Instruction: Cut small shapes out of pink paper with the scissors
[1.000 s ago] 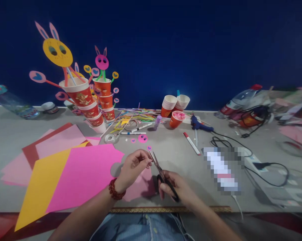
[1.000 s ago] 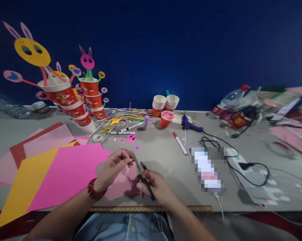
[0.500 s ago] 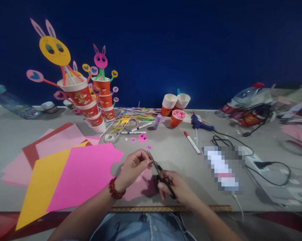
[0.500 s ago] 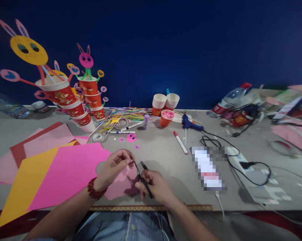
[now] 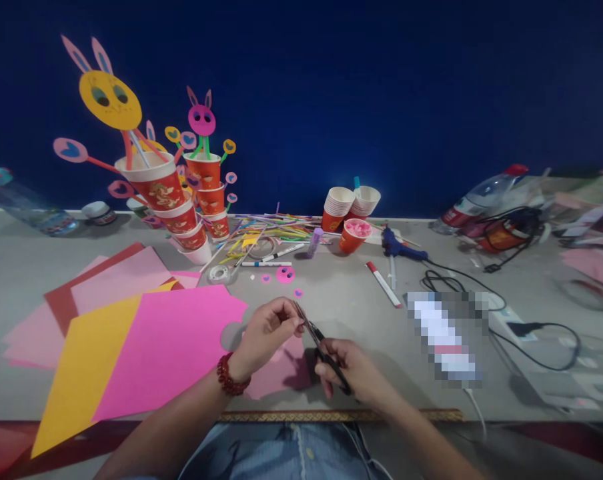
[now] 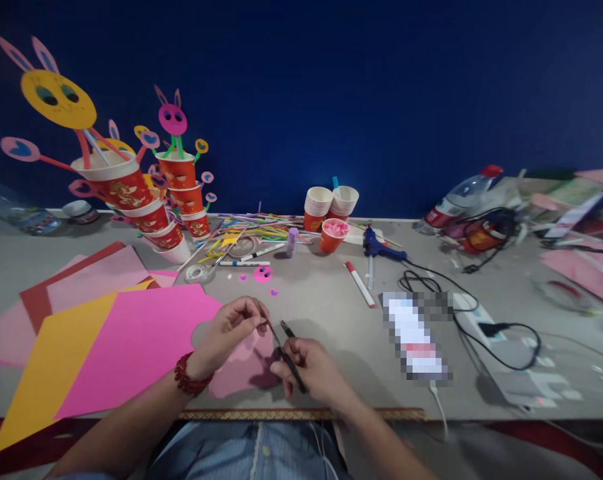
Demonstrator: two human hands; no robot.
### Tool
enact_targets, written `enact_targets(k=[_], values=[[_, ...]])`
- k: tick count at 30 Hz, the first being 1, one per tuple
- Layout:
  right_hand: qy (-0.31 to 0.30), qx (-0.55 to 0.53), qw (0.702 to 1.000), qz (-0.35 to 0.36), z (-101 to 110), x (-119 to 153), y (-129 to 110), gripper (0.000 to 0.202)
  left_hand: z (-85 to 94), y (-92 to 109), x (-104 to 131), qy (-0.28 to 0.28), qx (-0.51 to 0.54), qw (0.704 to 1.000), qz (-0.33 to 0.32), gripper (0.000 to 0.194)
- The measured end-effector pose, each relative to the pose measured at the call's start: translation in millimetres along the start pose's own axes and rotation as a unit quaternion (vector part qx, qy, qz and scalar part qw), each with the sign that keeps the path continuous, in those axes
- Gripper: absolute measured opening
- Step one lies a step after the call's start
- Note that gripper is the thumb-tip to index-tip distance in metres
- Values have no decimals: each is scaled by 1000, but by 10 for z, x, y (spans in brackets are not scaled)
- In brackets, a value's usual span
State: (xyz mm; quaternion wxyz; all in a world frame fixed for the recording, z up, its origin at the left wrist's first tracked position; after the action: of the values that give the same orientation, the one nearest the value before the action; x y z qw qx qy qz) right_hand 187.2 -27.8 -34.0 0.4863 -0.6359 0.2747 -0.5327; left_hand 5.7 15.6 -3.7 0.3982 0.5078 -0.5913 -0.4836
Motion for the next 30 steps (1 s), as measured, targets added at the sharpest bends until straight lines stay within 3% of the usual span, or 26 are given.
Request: enact_targets(k=[20,24,30], values=[[3,3,1000,-1,9,-11,57,46,-13,30,2,-3,4,1000,8,26],[55,1,998,14,60,-12,-23,45,-4,9,2,-5,10,1000,10,23],[182,-62,973,127,72,-80,-276,33,-9,-59,11,-43,-45,998,31,19]])
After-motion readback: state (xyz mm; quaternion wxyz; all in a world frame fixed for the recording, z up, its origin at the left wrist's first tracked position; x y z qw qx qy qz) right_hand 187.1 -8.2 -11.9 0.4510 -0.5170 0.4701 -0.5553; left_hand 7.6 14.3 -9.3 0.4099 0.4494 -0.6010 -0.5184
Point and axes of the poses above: each hand's wrist, its own x-axis away from the middle knuckle, its own z-axis out of the back of the hand, y = z × x, the point moved 2 cm from there along -x, towards the middle knuckle, and after that the axes turned 11 degrees about y, right-handed, at the moved point
